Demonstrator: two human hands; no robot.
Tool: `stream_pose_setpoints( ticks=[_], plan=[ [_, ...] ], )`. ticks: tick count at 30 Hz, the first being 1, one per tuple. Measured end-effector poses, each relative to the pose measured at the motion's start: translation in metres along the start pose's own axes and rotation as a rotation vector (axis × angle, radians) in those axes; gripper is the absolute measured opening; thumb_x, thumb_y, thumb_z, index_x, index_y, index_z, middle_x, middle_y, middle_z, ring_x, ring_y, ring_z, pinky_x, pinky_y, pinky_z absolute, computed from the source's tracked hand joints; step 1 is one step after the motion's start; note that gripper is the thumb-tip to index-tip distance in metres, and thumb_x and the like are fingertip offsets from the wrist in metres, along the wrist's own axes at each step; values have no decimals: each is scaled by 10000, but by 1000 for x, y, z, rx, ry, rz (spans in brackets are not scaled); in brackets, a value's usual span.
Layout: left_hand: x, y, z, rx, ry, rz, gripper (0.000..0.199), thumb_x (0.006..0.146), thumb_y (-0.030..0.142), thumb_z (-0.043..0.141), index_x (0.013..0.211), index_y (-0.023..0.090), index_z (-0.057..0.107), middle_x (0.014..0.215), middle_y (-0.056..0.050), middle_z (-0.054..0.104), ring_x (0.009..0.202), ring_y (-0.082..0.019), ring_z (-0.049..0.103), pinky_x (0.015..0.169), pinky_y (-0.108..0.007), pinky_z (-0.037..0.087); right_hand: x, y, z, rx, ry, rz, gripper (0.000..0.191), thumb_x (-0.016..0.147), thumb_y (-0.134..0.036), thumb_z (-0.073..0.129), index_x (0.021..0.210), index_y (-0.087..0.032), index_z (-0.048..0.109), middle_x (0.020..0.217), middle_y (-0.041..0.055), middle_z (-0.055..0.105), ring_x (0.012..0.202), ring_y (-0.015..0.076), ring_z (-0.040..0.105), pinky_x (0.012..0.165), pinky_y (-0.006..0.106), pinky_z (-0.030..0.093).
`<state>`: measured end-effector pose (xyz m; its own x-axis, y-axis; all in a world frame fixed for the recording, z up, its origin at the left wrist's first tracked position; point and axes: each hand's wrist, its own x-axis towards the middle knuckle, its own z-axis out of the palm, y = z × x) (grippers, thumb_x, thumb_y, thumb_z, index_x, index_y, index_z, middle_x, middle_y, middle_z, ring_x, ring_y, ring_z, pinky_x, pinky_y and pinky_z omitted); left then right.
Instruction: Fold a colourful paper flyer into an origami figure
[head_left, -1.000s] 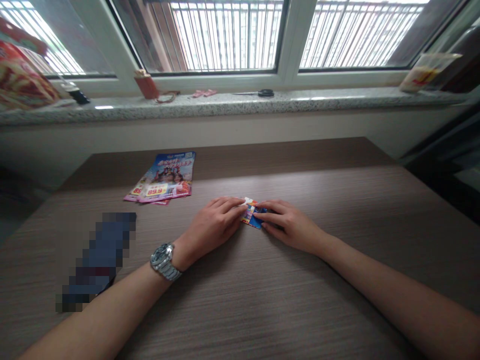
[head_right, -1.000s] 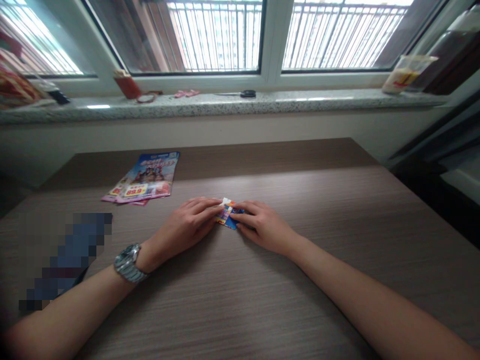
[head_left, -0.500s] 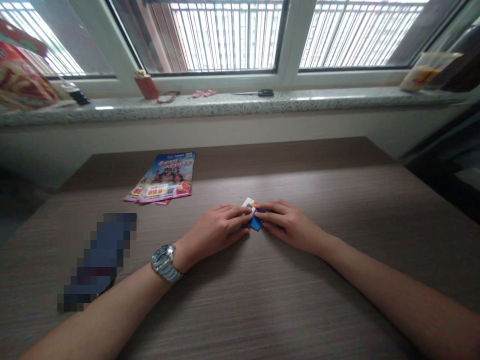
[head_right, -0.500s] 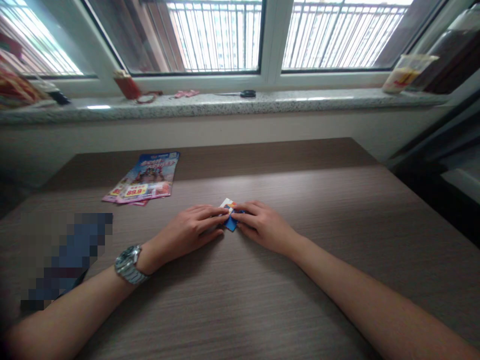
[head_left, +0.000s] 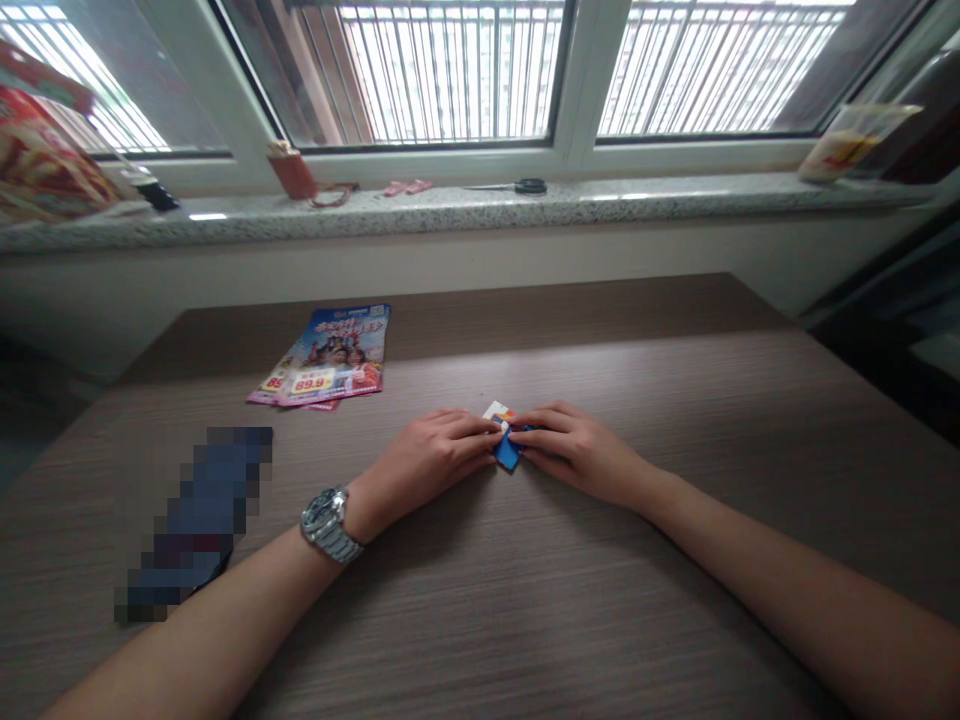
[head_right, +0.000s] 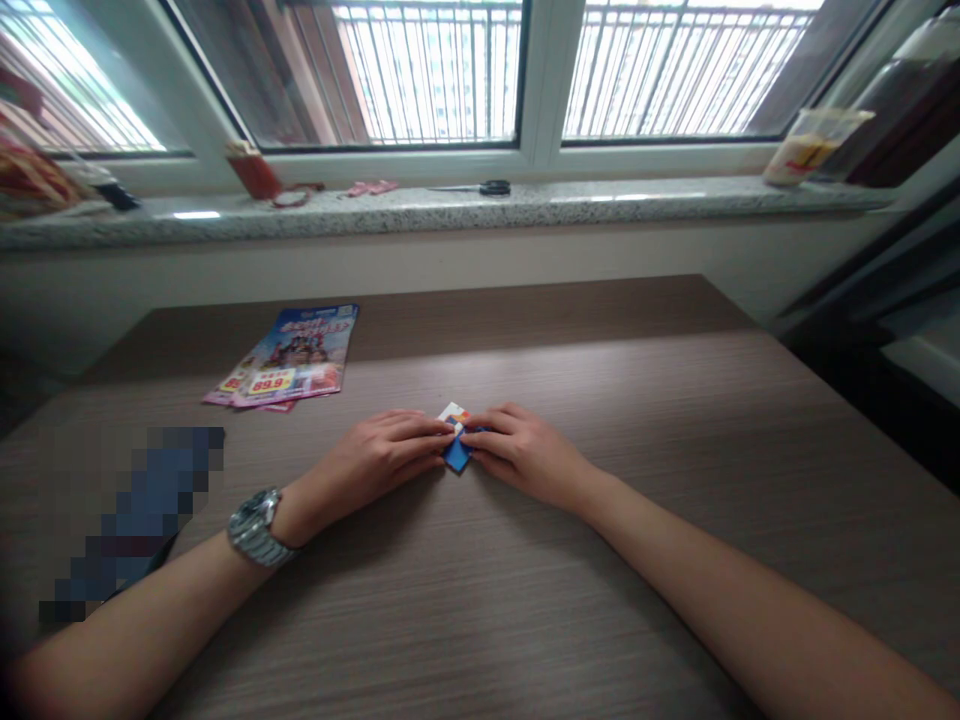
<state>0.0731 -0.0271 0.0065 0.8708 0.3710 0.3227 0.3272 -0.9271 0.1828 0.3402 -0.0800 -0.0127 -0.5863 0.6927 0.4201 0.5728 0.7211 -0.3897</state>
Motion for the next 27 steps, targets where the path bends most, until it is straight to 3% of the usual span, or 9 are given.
stream_pose_setpoints(
  ticks=[11,21,27],
  plan=[
    [0,1,1,-56,-5,-22,277,1063,286,505,1278,230,670,1262,-67,711,1124,-208,679,986,-376,536,1,-2,0,29,22,-13,254,1009,-239,584,1244,-247,683,1258,89,695,1145,236,625,996,427,543],
    [0,5,1,-14,-21,-5,320,1030,338,567,1336,275,635,1274,-85,658,1136,-254,633,975,-443,519,0,-1,-1,54,39,-5,183,1011,-225,577,1132,-215,714,1122,105,704,1040,233,638,901,397,556],
    [0,6,3,-96,-3,-99,225,1034,326,561,1194,214,673,1192,-72,687,1034,-208,664,904,-351,535,1,-2,-1,94,58,33,175,1004,-201,577,1112,-218,714,1091,103,703,1016,227,646,886,390,551]
  ],
)
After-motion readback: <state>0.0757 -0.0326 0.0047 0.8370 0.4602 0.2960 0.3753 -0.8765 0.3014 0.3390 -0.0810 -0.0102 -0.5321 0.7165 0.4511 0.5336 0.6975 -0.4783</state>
